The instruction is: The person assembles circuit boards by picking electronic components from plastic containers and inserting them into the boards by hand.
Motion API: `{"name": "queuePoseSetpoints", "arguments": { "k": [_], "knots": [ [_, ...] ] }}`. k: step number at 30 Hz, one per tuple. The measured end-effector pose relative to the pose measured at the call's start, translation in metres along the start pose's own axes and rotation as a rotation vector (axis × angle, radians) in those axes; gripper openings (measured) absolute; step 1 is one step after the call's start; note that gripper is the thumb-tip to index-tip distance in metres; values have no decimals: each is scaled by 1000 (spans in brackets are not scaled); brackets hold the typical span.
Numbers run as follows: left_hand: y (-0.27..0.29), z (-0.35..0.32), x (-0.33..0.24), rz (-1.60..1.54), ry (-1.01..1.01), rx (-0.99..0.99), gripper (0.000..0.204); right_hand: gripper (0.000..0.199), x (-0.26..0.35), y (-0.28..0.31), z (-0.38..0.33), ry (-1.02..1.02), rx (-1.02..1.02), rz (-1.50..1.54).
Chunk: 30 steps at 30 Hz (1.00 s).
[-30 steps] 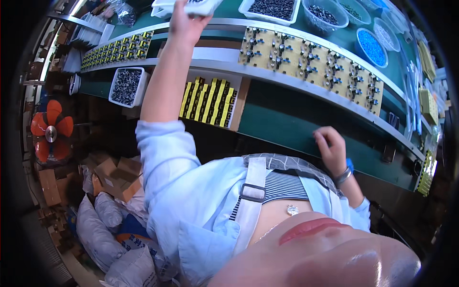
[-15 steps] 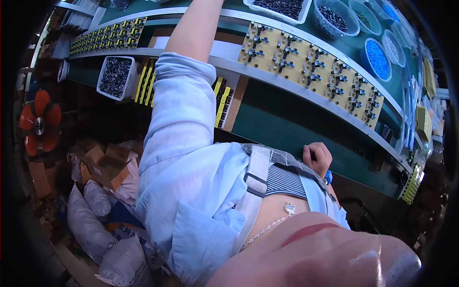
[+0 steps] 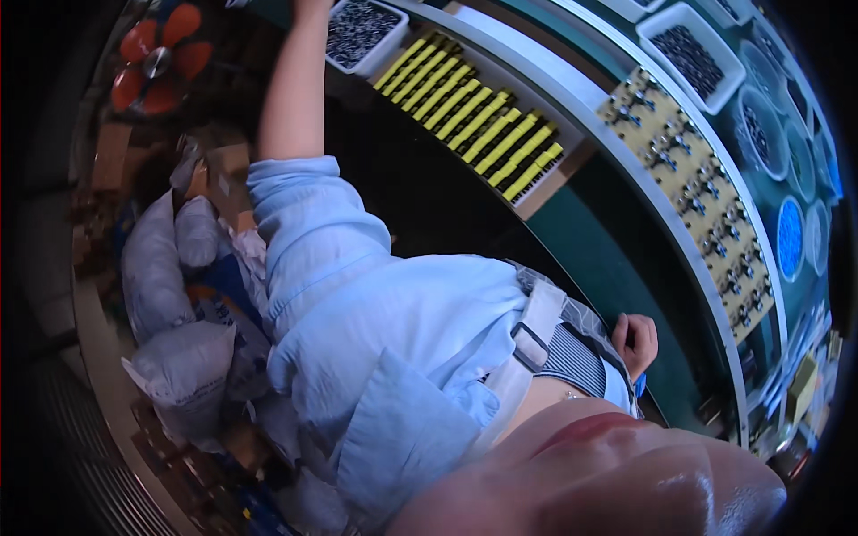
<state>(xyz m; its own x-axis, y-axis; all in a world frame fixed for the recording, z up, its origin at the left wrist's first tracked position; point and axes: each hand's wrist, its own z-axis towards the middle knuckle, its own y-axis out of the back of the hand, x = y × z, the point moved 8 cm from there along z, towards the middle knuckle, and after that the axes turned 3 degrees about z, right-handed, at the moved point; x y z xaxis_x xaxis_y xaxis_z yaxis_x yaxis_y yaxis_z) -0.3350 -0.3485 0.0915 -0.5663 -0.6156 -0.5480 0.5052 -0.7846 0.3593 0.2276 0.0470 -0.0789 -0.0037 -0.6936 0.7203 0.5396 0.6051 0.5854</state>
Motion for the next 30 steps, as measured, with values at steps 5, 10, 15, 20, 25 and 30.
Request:
{"name": "queuePoseSetpoints", "arguments": {
  "k": [5,10,15,20,25,30],
  "knots": [
    [-19,-84,132,567,267,440,94,11,2,-5,8,9,5,-32],
    [-84,-128,96,603,82,746,67,11,-4,4,-1,10,-15,-72],
    [-36,-124,69,614,-8,561,36,12,-6,6,-8,0,-54,-106],
    [-40,-118,66,644,-10,546,36,13,-1,1,-2,20,-27,-98],
    [-50,-104,49,698,-34,558,37,12,3,0,5,17,-40,-101],
    [-44,-107,51,649,-36,531,37,11,7,-1,8,43,-24,-86]
  ]
}}
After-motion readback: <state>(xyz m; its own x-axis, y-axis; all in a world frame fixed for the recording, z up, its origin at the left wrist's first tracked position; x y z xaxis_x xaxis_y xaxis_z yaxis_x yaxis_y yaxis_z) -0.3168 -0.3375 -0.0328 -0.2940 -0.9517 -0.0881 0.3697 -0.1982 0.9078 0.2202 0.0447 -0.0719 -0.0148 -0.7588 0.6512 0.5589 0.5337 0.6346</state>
